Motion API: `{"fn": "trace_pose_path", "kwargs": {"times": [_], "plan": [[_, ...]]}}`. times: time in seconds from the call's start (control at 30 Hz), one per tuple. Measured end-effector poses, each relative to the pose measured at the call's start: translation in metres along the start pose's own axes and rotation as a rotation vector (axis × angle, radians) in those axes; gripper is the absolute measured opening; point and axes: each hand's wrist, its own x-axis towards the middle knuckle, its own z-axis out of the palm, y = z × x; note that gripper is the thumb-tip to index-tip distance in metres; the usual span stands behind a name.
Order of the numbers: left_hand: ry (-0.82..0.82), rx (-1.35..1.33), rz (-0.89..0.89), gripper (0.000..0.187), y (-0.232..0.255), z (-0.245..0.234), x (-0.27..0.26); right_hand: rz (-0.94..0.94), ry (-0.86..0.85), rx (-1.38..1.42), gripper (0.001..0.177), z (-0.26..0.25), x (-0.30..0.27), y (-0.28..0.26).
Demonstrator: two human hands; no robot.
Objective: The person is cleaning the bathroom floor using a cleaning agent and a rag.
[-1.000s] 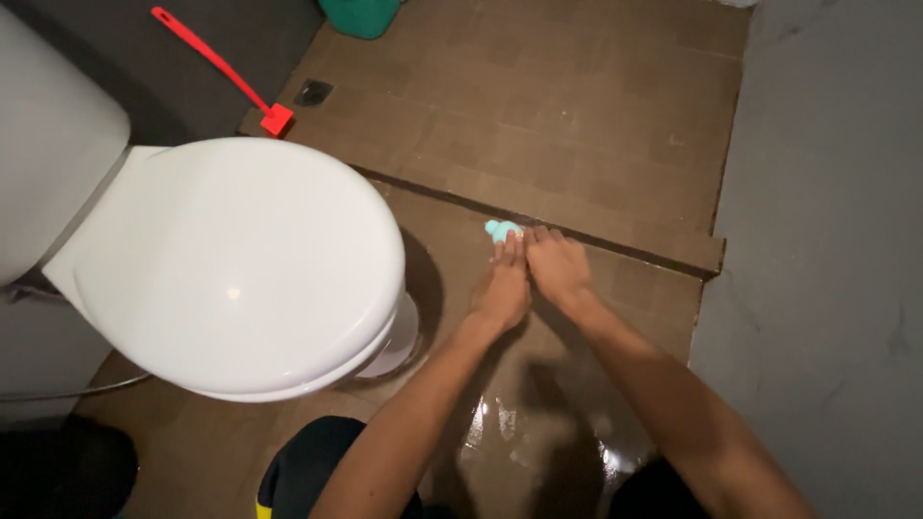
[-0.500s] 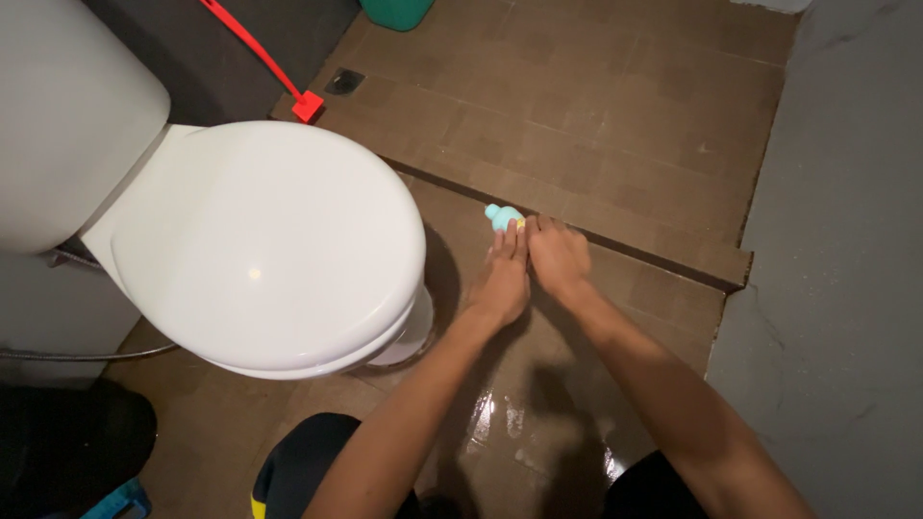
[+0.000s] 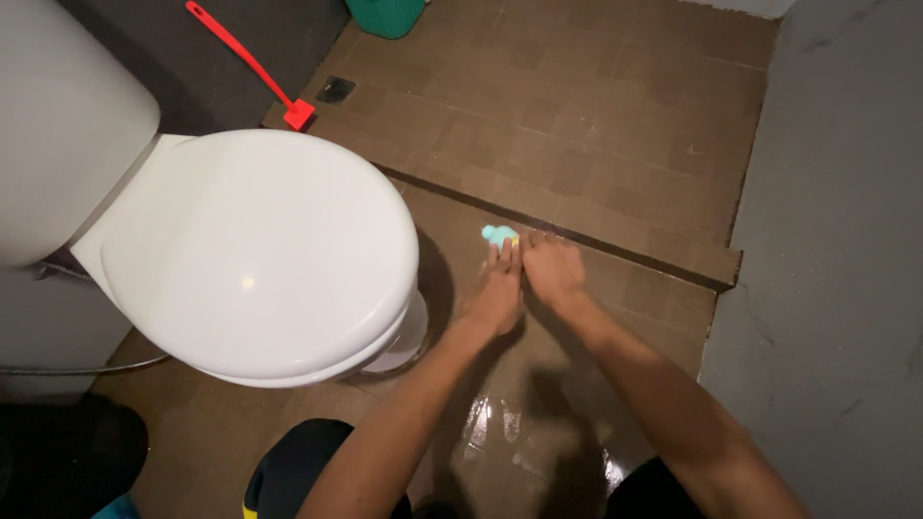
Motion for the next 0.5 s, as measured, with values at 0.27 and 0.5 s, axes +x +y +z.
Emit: {"fn": "trace_pose_path", "kwargs": {"times": [0.27,0.5], "plan": [[0.107,-0.115,0.098,0.084,0.004,0.002,0.003,0.052,0.121,0.041,0.021,-0.015,-0.001,0.012],[0.059,-0.098,0.083,0.086,0.008,0.024,0.000,0.014,-0.004,-0.059,0.025,-0.001,-0.015,0.021]]}}
